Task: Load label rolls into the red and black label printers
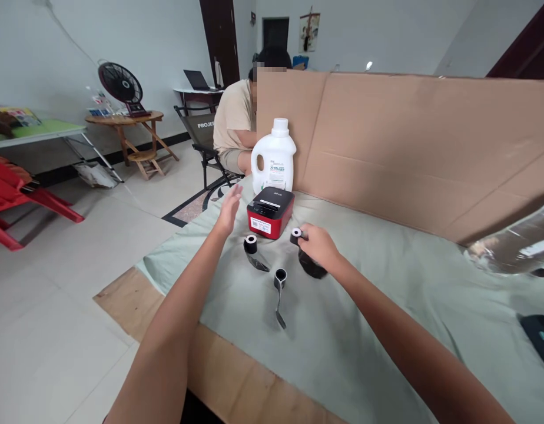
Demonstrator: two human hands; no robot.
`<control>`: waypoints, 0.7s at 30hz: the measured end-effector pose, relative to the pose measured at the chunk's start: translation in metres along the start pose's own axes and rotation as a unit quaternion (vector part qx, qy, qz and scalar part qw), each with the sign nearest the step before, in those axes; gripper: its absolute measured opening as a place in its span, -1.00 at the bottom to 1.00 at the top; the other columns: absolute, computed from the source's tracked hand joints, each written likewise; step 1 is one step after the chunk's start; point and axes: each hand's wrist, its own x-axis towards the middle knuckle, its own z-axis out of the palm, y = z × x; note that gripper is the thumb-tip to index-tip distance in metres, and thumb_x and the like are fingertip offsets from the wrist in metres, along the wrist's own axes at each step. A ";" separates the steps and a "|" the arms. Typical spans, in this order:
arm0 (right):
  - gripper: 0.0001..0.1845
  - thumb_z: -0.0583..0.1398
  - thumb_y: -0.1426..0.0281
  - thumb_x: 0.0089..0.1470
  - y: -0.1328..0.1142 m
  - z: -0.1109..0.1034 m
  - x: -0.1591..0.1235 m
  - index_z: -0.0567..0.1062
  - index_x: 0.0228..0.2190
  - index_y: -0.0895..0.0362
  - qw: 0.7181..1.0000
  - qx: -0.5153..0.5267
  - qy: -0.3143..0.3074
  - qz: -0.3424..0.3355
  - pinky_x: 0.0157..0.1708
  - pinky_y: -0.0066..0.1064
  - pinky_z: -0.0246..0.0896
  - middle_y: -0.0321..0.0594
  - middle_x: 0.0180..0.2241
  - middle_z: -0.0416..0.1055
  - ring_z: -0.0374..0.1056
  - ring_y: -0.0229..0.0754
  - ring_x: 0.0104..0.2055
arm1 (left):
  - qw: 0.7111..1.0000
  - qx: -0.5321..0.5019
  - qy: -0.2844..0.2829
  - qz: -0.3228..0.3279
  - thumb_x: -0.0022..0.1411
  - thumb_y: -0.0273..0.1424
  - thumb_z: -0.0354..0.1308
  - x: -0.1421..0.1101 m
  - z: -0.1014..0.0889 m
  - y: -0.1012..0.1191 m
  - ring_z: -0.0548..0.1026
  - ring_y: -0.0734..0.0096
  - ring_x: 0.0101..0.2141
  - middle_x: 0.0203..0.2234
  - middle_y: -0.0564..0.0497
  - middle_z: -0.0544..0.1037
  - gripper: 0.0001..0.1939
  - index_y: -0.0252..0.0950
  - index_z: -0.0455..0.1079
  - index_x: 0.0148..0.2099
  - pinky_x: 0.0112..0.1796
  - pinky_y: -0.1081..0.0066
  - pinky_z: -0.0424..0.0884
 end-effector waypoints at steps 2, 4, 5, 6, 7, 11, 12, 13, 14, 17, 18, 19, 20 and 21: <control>-0.87 0.15 0.43 0.15 0.020 -0.004 -0.021 0.47 -0.24 0.04 0.998 0.057 0.017 -0.004 -0.39 -0.42 0.09 -0.28 -0.39 0.52 0.40 -0.17 -0.35 | 0.996 -0.010 0.057 0.070 0.35 -0.25 0.10 -0.005 0.003 0.014 0.11 0.26 0.42 0.39 -0.14 0.24 -0.40 -0.28 0.17 0.36 0.41 0.15 -0.10; -0.87 0.15 0.45 0.12 0.038 -0.007 -0.042 0.47 -0.26 0.05 0.996 0.090 0.024 0.002 -0.39 -0.44 0.08 -0.33 -0.43 0.51 0.37 -0.21 -0.38 | 0.987 -0.022 0.091 0.131 0.40 -0.31 0.01 -0.012 0.014 0.027 0.17 0.29 0.38 0.36 -0.23 0.27 -0.46 -0.39 0.14 0.34 0.40 0.16 -0.06; -0.87 0.16 0.46 0.11 0.045 -0.008 -0.052 0.47 -0.27 0.05 0.996 0.089 0.022 0.008 -0.39 -0.44 0.08 -0.33 -0.43 0.51 0.37 -0.22 -0.38 | 0.982 -0.024 0.099 0.157 0.41 -0.32 0.00 -0.017 0.023 0.034 0.20 0.29 0.37 0.35 -0.25 0.29 -0.49 -0.41 0.15 0.33 0.40 0.16 -0.03; -0.88 0.17 0.46 0.10 0.050 -0.008 -0.060 0.48 -0.28 0.06 0.996 0.082 0.019 0.013 -0.39 -0.45 0.07 -0.33 -0.42 0.52 0.37 -0.22 -0.38 | 0.978 -0.024 0.104 0.180 0.41 -0.30 0.01 -0.022 0.033 0.041 0.22 0.29 0.36 0.33 -0.25 0.31 -0.51 -0.39 0.18 0.30 0.39 0.17 0.00; -0.88 0.17 0.46 0.10 0.054 -0.008 -0.066 0.48 -0.28 0.06 0.997 0.075 0.015 0.017 -0.39 -0.45 0.07 -0.32 -0.40 0.52 0.37 -0.22 -0.37 | 0.974 -0.021 0.104 0.202 0.40 -0.26 0.03 -0.030 0.045 0.047 0.25 0.27 0.35 0.30 -0.23 0.35 -0.52 -0.36 0.22 0.28 0.38 0.19 0.03; -0.88 0.19 0.43 0.11 0.053 -0.004 -0.080 0.52 -0.27 0.09 0.997 0.070 -0.003 0.017 -0.38 -0.43 0.07 -0.22 -0.36 0.55 0.42 -0.17 -0.31 | 0.957 0.032 0.024 0.288 0.30 -0.03 0.19 -0.075 0.100 0.075 0.31 0.10 0.31 0.19 -0.12 0.47 -0.47 -0.20 0.35 0.19 0.34 0.16 0.15; -0.87 0.20 0.42 0.11 0.049 -0.003 -0.083 0.53 -0.26 0.10 0.997 0.070 -0.007 0.017 -0.38 -0.42 0.07 -0.20 -0.35 0.55 0.43 -0.15 -0.29 | 0.951 0.057 -0.010 0.303 0.28 0.00 0.21 -0.090 0.113 0.081 0.32 0.06 0.31 0.18 -0.11 0.48 -0.45 -0.18 0.37 0.19 0.33 0.14 0.16; -0.84 0.22 0.39 0.10 0.045 -0.004 -0.086 0.54 -0.23 0.10 0.997 0.070 -0.011 0.019 -0.38 -0.42 0.08 -0.18 -0.34 0.55 0.44 -0.12 -0.27 | 0.947 0.086 -0.044 0.308 0.28 0.01 0.21 -0.108 0.123 0.086 0.32 0.03 0.30 0.19 -0.10 0.47 -0.44 -0.17 0.37 0.20 0.33 0.12 0.16; -0.79 0.24 0.34 0.10 0.043 -0.005 -0.090 0.55 -0.19 0.10 0.997 0.072 -0.012 0.023 -0.37 -0.41 0.09 -0.17 -0.32 0.55 0.44 -0.09 -0.24 | 0.943 0.117 -0.069 0.305 0.30 0.01 0.20 -0.126 0.130 0.089 0.31 0.02 0.30 0.20 -0.10 0.46 -0.44 -0.16 0.37 0.21 0.33 0.12 0.16; -0.55 0.27 0.13 0.11 0.051 -0.018 -0.112 0.51 -0.01 0.07 0.995 0.091 0.001 0.037 -0.32 -0.40 0.17 -0.18 -0.23 0.56 0.45 -0.07 -0.18 | 0.930 0.211 -0.094 0.286 0.36 -0.04 0.14 -0.181 0.135 0.089 0.31 0.04 0.30 0.22 -0.11 0.44 -0.49 -0.17 0.37 0.24 0.34 0.10 0.15; -0.49 0.24 0.07 0.14 0.062 -0.026 -0.124 0.48 0.04 0.05 0.994 0.102 0.015 0.039 -0.30 -0.40 0.19 -0.19 -0.20 0.56 0.45 -0.08 -0.18 | 0.922 0.241 -0.090 0.289 0.37 -0.06 0.12 -0.197 0.132 0.086 0.31 0.04 0.30 0.20 -0.12 0.46 -0.51 -0.19 0.38 0.23 0.33 0.08 0.16; -0.48 0.21 0.04 0.17 0.079 -0.034 -0.139 0.47 0.06 0.05 0.992 0.109 0.038 0.042 -0.27 -0.39 0.21 -0.19 -0.17 0.56 0.45 -0.10 -0.19 | 0.912 0.269 -0.089 0.295 0.38 -0.07 0.11 -0.211 0.126 0.083 0.32 0.03 0.29 0.17 -0.13 0.48 -0.53 -0.20 0.39 0.21 0.32 0.05 0.18; -0.49 0.19 0.05 0.20 0.100 -0.044 -0.157 0.46 0.07 0.06 0.991 0.104 0.072 0.051 -0.22 -0.37 0.23 -0.18 -0.15 0.55 0.45 -0.10 -0.18 | 0.901 0.297 -0.091 0.303 0.38 -0.09 0.11 -0.223 0.120 0.079 0.34 0.03 0.27 0.15 -0.13 0.49 -0.54 -0.21 0.39 0.20 0.31 0.01 0.20; -0.51 0.18 0.08 0.21 0.125 -0.054 -0.178 0.46 0.07 0.08 0.987 0.082 0.116 0.071 -0.16 -0.34 0.24 -0.15 -0.13 0.55 0.44 -0.09 -0.15 | 0.887 0.320 -0.097 0.317 0.38 -0.12 0.12 -0.233 0.114 0.075 0.38 0.04 0.24 0.12 -0.13 0.51 -0.57 -0.21 0.40 0.18 0.28 -0.01 0.24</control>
